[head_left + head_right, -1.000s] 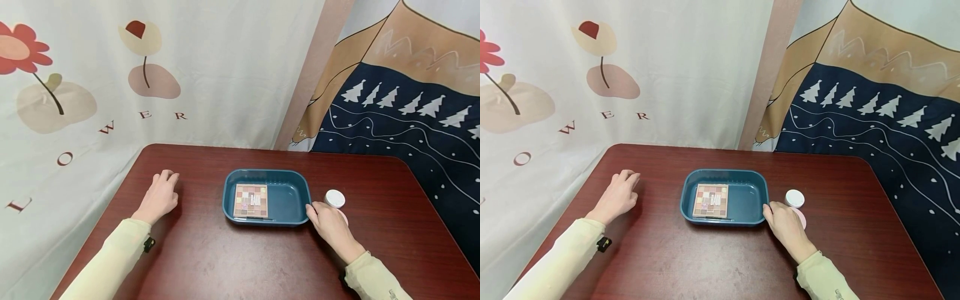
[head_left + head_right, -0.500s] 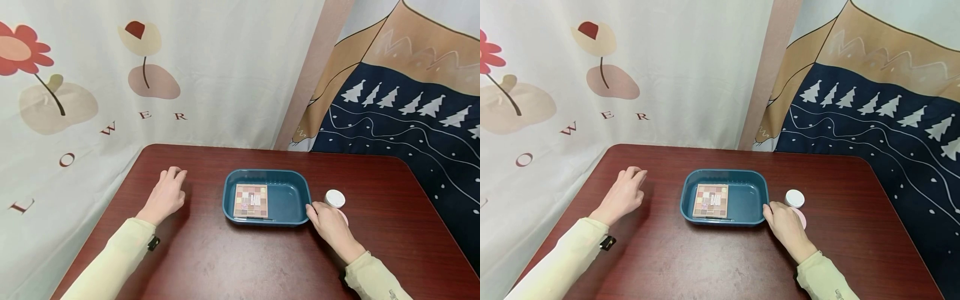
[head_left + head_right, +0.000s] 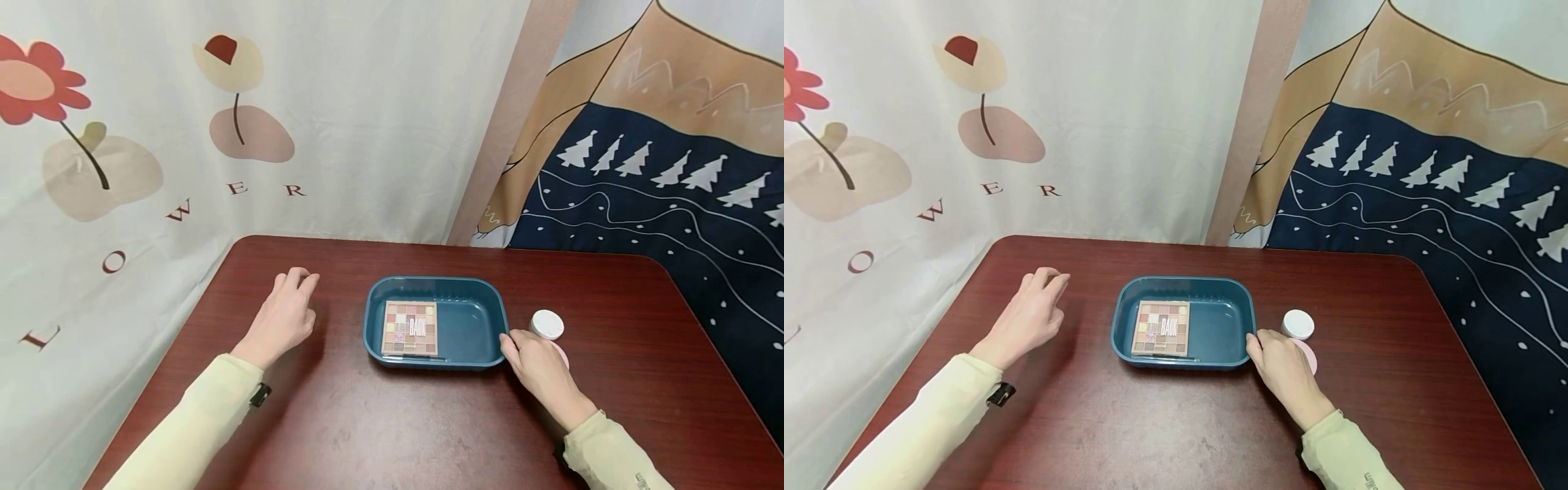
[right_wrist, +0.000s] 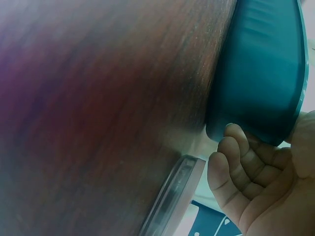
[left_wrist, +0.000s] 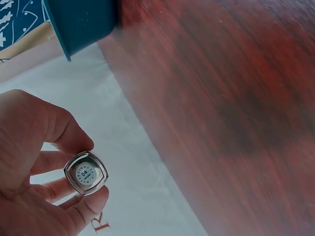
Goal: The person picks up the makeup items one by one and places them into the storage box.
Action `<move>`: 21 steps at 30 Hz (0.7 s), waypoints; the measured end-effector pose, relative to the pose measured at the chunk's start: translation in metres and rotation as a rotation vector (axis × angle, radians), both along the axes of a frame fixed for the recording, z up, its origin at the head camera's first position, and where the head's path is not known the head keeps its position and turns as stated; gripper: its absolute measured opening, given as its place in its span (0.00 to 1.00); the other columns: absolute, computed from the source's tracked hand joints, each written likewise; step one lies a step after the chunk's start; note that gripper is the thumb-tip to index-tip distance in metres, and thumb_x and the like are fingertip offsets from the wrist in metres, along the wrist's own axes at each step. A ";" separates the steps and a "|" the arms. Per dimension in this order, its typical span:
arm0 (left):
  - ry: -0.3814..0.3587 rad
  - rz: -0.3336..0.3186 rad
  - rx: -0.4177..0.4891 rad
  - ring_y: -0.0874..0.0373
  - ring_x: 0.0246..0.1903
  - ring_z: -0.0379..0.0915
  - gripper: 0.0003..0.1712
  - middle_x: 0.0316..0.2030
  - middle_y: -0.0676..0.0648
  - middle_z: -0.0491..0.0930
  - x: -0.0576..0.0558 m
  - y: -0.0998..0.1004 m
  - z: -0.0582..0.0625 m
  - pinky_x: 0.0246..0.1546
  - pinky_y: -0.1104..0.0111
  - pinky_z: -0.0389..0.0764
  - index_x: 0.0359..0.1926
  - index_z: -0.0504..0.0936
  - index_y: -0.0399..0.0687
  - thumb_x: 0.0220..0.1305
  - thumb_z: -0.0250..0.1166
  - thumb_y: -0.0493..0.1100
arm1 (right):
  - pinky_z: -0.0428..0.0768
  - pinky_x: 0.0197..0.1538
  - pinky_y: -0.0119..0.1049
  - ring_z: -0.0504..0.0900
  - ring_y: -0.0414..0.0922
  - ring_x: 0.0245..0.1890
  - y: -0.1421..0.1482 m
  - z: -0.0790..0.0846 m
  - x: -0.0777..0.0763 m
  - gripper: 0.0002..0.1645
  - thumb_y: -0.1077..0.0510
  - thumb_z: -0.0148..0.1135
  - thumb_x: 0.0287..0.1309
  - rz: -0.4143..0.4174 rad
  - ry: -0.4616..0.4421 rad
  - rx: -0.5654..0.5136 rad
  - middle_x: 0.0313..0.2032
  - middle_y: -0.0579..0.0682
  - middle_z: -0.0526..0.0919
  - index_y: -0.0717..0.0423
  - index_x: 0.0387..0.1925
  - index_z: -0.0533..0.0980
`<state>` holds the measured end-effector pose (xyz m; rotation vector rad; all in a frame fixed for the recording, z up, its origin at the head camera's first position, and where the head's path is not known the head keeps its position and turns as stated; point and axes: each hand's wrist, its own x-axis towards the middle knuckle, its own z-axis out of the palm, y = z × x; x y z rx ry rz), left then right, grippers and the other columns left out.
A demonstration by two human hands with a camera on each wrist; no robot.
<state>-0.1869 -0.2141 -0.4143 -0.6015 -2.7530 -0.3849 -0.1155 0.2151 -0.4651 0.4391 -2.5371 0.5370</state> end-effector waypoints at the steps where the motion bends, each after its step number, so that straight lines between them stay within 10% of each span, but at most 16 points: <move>1: 0.003 -0.003 0.001 0.33 0.50 0.67 0.34 0.57 0.32 0.71 0.000 0.001 0.001 0.41 0.49 0.79 0.62 0.74 0.29 0.50 0.56 0.25 | 0.63 0.19 0.37 0.67 0.43 0.17 0.000 0.000 0.000 0.25 0.63 0.63 0.61 0.000 0.001 0.000 0.17 0.44 0.62 0.48 0.15 0.61; 21: 0.013 -0.059 0.027 0.37 0.51 0.67 0.32 0.57 0.34 0.70 0.002 0.029 0.015 0.39 0.53 0.80 0.62 0.74 0.30 0.52 0.58 0.26 | 0.63 0.20 0.36 0.66 0.41 0.18 0.000 -0.001 -0.001 0.24 0.63 0.63 0.61 -0.001 -0.014 0.006 0.17 0.43 0.62 0.48 0.15 0.62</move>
